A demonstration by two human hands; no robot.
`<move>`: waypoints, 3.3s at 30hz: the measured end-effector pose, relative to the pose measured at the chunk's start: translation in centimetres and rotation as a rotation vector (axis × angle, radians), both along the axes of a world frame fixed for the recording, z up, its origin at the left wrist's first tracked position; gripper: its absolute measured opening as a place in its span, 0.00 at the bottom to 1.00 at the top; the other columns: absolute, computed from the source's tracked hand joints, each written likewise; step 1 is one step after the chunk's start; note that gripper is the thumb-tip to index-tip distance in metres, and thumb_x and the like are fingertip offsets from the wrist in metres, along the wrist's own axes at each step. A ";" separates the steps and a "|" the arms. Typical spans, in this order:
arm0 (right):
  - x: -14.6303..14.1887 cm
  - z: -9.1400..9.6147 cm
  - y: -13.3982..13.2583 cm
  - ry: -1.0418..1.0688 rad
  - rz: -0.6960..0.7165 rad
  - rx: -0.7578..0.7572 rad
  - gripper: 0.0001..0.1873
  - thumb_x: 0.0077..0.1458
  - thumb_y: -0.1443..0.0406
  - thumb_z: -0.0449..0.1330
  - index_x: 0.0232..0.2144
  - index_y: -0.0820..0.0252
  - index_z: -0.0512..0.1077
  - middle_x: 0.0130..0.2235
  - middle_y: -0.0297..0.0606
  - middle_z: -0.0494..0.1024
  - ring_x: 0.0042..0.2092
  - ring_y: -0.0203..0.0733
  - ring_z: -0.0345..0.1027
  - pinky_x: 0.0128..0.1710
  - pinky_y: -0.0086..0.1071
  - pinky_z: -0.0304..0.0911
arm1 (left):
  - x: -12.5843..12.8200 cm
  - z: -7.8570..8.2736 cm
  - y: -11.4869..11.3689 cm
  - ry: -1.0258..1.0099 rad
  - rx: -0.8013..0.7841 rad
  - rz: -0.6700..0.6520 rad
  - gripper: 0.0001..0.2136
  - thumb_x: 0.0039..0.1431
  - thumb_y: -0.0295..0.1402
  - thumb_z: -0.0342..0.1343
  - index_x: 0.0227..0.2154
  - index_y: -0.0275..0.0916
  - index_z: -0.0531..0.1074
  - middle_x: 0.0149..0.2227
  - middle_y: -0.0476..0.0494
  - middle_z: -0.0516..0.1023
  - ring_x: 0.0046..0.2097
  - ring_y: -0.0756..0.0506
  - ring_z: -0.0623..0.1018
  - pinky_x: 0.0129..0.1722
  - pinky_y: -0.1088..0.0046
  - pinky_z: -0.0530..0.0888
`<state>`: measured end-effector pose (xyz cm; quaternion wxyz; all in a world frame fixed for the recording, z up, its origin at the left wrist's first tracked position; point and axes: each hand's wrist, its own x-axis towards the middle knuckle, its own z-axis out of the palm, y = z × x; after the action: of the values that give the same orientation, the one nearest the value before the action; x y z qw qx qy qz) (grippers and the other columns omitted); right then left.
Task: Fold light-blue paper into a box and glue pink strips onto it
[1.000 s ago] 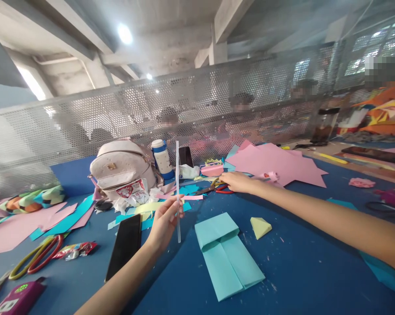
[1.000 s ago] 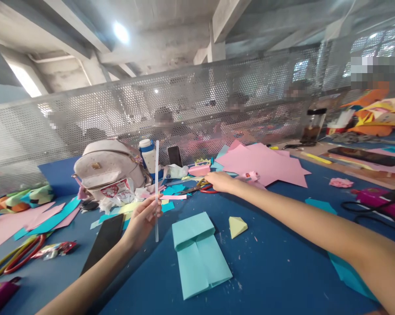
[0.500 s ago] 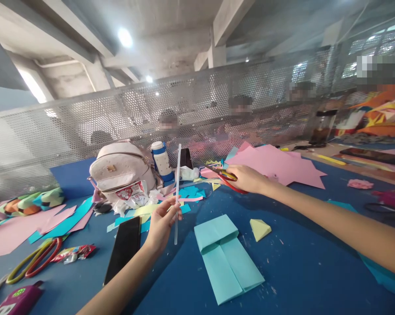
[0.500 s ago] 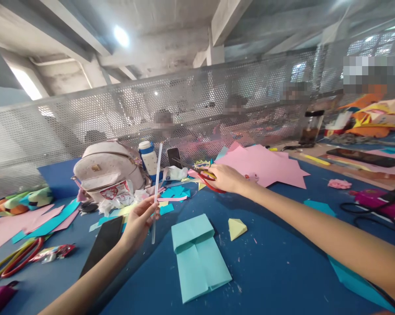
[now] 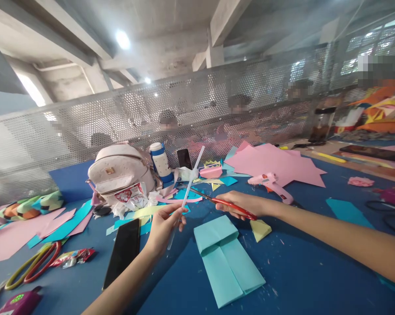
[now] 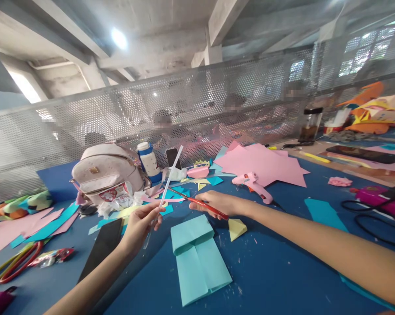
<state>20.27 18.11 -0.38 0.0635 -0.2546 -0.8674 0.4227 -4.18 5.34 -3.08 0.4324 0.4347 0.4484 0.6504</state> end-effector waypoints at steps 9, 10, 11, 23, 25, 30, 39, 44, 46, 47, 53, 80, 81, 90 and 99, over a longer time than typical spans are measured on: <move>0.5 -0.1 0.6 0.027 -0.044 -0.073 0.27 0.59 0.42 0.53 0.32 0.61 0.64 0.23 0.32 0.67 0.20 0.32 0.58 0.16 0.27 0.53 | -1.0 -0.4 0.6 -0.047 0.023 0.061 0.17 0.47 0.41 0.71 0.38 0.36 0.81 0.34 0.45 0.81 0.22 0.55 0.71 0.20 0.80 0.69; 0.5 0.0 0.4 0.028 -0.044 -0.068 0.27 0.58 0.42 0.54 0.31 0.61 0.64 0.23 0.32 0.67 0.20 0.32 0.58 0.16 0.26 0.53 | -1.0 -0.5 0.6 -0.048 0.010 0.048 0.17 0.46 0.41 0.71 0.37 0.35 0.81 0.33 0.45 0.81 0.22 0.55 0.72 0.20 0.80 0.69; 0.4 0.1 0.2 0.029 -0.042 -0.065 0.27 0.57 0.42 0.56 0.31 0.61 0.64 0.23 0.32 0.67 0.20 0.31 0.58 0.16 0.26 0.52 | -0.9 -0.5 0.6 -0.049 -0.006 0.030 0.18 0.45 0.41 0.72 0.36 0.34 0.81 0.33 0.44 0.81 0.22 0.55 0.73 0.19 0.80 0.69; 0.0 0.5 -1.2 0.056 0.074 -0.118 0.30 0.57 0.38 0.52 0.29 0.59 0.61 0.18 0.24 0.61 0.16 0.29 0.55 0.15 0.24 0.55 | -0.3 -0.8 0.4 -0.055 -0.143 -0.169 0.20 0.44 0.41 0.73 0.37 0.32 0.81 0.32 0.41 0.81 0.24 0.52 0.77 0.21 0.79 0.73; -0.1 0.6 -1.4 0.069 0.076 -0.114 0.30 0.57 0.38 0.52 0.28 0.58 0.60 0.17 0.24 0.61 0.15 0.28 0.53 0.14 0.24 0.54 | -0.4 -0.7 0.3 -0.052 -0.148 -0.184 0.20 0.45 0.42 0.72 0.37 0.32 0.81 0.32 0.41 0.81 0.24 0.52 0.77 0.21 0.79 0.73; -0.2 0.6 -1.3 0.084 0.067 -0.127 0.31 0.56 0.37 0.52 0.26 0.58 0.60 0.16 0.24 0.61 0.14 0.28 0.51 0.13 0.24 0.53 | -0.4 -0.6 0.3 -0.031 -0.148 -0.230 0.19 0.50 0.44 0.69 0.37 0.32 0.81 0.31 0.42 0.79 0.20 0.55 0.73 0.17 0.81 0.68; 0.1 0.5 -0.9 0.121 0.042 -0.174 0.29 0.59 0.39 0.52 0.27 0.58 0.60 0.17 0.25 0.61 0.15 0.28 0.53 0.13 0.23 0.51 | -0.6 -0.7 0.3 -0.024 -0.137 -0.281 0.21 0.55 0.47 0.64 0.41 0.32 0.80 0.30 0.44 0.77 0.18 0.56 0.69 0.14 0.80 0.64; 0.0 0.0 -0.6 0.132 0.063 -0.221 0.29 0.60 0.39 0.50 0.28 0.59 0.62 0.16 0.25 0.63 0.13 0.29 0.52 0.13 0.24 0.54 | -0.8 -0.8 0.4 -0.028 -0.137 -0.287 0.23 0.54 0.48 0.64 0.43 0.33 0.79 0.30 0.45 0.77 0.18 0.55 0.69 0.15 0.80 0.64; -0.1 -0.1 -0.5 0.143 0.079 -0.242 0.30 0.61 0.39 0.48 0.29 0.59 0.63 0.16 0.25 0.63 0.13 0.29 0.53 0.13 0.25 0.55 | -0.8 -0.7 0.4 -0.029 -0.136 -0.285 0.23 0.54 0.48 0.64 0.43 0.33 0.79 0.30 0.45 0.77 0.17 0.56 0.68 0.14 0.80 0.62; -0.1 -0.1 -0.5 0.149 0.084 -0.250 0.30 0.61 0.39 0.47 0.29 0.59 0.63 0.16 0.25 0.63 0.14 0.29 0.53 0.14 0.25 0.56 | -0.7 -0.6 0.4 -0.030 -0.135 -0.283 0.22 0.54 0.48 0.65 0.43 0.34 0.79 0.29 0.46 0.76 0.17 0.57 0.67 0.14 0.80 0.61; -0.1 0.0 -0.5 0.168 0.088 -0.282 0.29 0.61 0.40 0.48 0.29 0.59 0.63 0.17 0.26 0.65 0.14 0.29 0.56 0.14 0.24 0.56 | -0.5 0.0 0.1 -0.034 -0.144 -0.288 0.20 0.55 0.45 0.65 0.44 0.35 0.79 0.27 0.52 0.71 0.15 0.61 0.58 0.15 0.82 0.53; 0.2 -0.5 -0.4 0.362 0.047 -0.421 0.26 0.66 0.45 0.45 0.29 0.58 0.62 0.19 0.28 0.65 0.17 0.30 0.56 0.16 0.26 0.56 | -1.4 -0.8 0.5 -0.116 -0.106 -0.374 0.21 0.59 0.46 0.61 0.47 0.35 0.77 0.27 0.51 0.71 0.15 0.60 0.59 0.15 0.81 0.51; 0.1 -0.4 -0.5 0.355 0.042 -0.417 0.26 0.66 0.44 0.45 0.29 0.58 0.62 0.19 0.28 0.65 0.16 0.30 0.56 0.16 0.26 0.56 | -1.4 -0.8 0.5 -0.117 -0.109 -0.373 0.21 0.59 0.46 0.61 0.48 0.35 0.76 0.27 0.51 0.71 0.15 0.60 0.60 0.15 0.81 0.52; -0.2 -0.4 -0.2 0.217 -0.048 -0.294 0.29 0.62 0.40 0.45 0.25 0.58 0.61 0.14 0.27 0.62 0.12 0.30 0.50 0.12 0.26 0.51 | -1.6 -0.9 0.6 -0.134 -0.118 -0.285 0.25 0.59 0.54 0.56 0.46 0.35 0.77 0.34 0.42 0.78 0.25 0.52 0.74 0.23 0.77 0.67; 0.3 0.1 -0.5 0.132 -0.160 0.018 0.27 0.58 0.44 0.54 0.20 0.57 0.58 0.17 0.29 0.63 0.16 0.34 0.59 0.15 0.27 0.51 | -1.4 -1.1 0.7 -0.068 -0.118 -0.235 0.20 0.50 0.35 0.70 0.47 0.37 0.79 0.41 0.38 0.80 0.24 0.57 0.65 0.23 0.79 0.58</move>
<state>20.61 17.59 -0.29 0.1564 -0.2939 -0.8421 0.4242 -5.54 6.01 -4.20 0.5454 0.4357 0.4167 0.5823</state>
